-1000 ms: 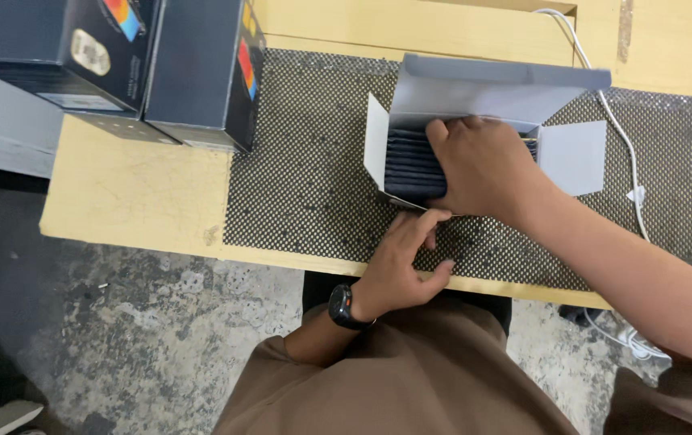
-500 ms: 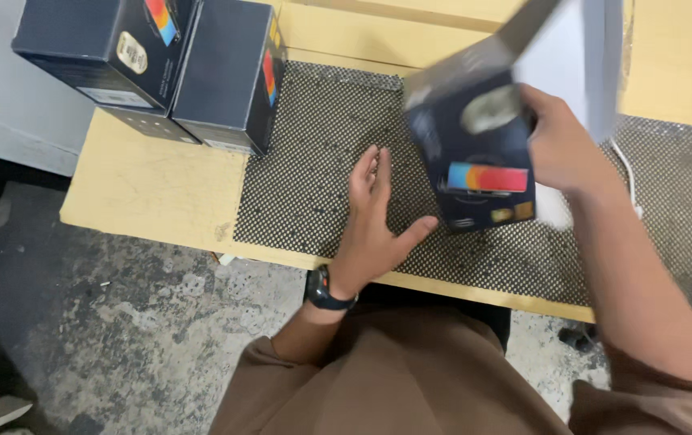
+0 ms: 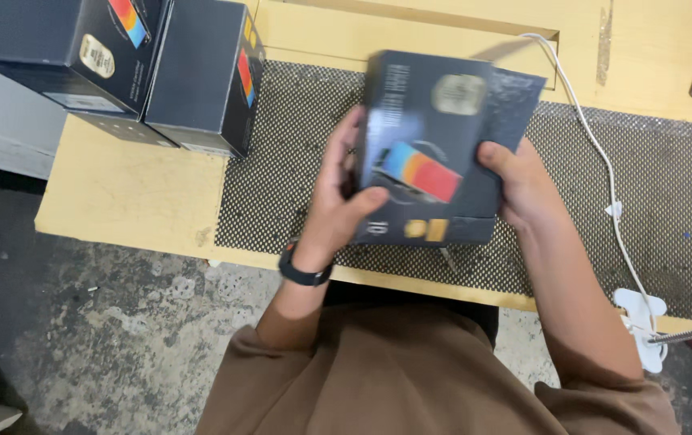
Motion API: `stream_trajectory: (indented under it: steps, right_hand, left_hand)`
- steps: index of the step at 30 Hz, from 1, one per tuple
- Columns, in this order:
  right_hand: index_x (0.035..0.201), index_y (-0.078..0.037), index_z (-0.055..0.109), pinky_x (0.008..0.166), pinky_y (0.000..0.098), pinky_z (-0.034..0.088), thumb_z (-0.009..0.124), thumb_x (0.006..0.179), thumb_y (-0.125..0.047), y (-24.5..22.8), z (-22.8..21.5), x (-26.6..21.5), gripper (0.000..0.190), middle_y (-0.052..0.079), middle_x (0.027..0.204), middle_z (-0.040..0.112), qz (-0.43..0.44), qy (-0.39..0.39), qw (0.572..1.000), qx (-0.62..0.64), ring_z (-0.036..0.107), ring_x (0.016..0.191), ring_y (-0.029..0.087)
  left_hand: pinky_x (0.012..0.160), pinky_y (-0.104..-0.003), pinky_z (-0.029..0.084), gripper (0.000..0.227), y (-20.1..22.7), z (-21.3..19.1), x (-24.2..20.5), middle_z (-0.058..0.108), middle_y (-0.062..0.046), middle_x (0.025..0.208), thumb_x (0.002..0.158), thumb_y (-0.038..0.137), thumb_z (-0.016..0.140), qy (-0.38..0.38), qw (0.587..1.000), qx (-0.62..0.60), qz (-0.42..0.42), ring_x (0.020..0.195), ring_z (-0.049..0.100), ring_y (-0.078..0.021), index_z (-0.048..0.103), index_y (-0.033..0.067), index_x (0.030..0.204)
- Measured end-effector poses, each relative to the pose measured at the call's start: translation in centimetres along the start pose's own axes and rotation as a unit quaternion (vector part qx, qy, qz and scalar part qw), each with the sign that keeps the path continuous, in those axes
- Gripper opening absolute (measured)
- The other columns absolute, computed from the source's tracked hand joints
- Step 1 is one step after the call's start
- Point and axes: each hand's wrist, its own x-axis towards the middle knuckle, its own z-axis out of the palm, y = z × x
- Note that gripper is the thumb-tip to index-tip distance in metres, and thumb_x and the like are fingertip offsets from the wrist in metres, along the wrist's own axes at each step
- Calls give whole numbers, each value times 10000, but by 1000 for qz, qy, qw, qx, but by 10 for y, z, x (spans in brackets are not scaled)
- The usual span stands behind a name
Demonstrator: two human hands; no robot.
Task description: The person opens a box and removes several individual packages containing screen assemblies, then removes one screen assembly from its protective sleeve and peels back the film to show the front and back of the part.
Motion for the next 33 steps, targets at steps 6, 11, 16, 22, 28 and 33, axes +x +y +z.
stream_trajectory:
  steps: [6,11,16,22,28,33]
  right_hand:
    - [1319,-155,607,907,493,605,774,862,-407,24,-76,11,548,108,1164,713,67,59,995,33,729,1033,263]
    - [1274,-116,684,813,385,642,881,731,-453,34,-116,3,669,52,1101,768,98,58,980,164,751,936,209]
    - [1295,-142,686,832,394,637,892,691,-469,41,-123,-3,716,30,1115,769,110,98,974,174,748,941,198]
    - [1259,-158,703,833,350,639,869,708,-507,64,-137,-2,674,21,1092,773,123,120,976,136,749,922,167]
    - [1238,-116,706,791,371,656,905,724,-464,83,-143,-4,652,48,1063,782,144,64,976,149,763,881,180]
    - [1305,-116,680,789,387,648,911,732,-471,83,-136,-4,713,56,1109,777,150,26,975,161,761,919,208]
  left_hand:
    - [1223,-501,380,1068,16,-37,-3,312,-166,1621,874,444,752,40,998,8,49,1448,383,-299,107,180,1684]
    - [1324,-513,333,1199,11,-62,-23,94,-163,1760,867,294,853,126,989,9,80,1604,262,-307,-53,254,1651]
    - [1177,-468,496,962,-6,-74,-40,475,-252,1492,776,92,895,191,973,124,25,1349,547,-280,265,57,1502]
    - [1197,-419,422,1030,6,-78,-65,465,-220,1498,717,146,929,264,928,255,-58,1346,508,-234,248,42,1483]
    - [1250,-507,376,1242,21,-109,-89,171,-193,1602,736,560,817,195,963,180,46,1451,387,-345,-30,238,1587]
    - [1347,-579,406,889,113,-103,-59,247,-62,1686,987,774,432,271,819,479,165,1614,319,-263,284,183,1635]
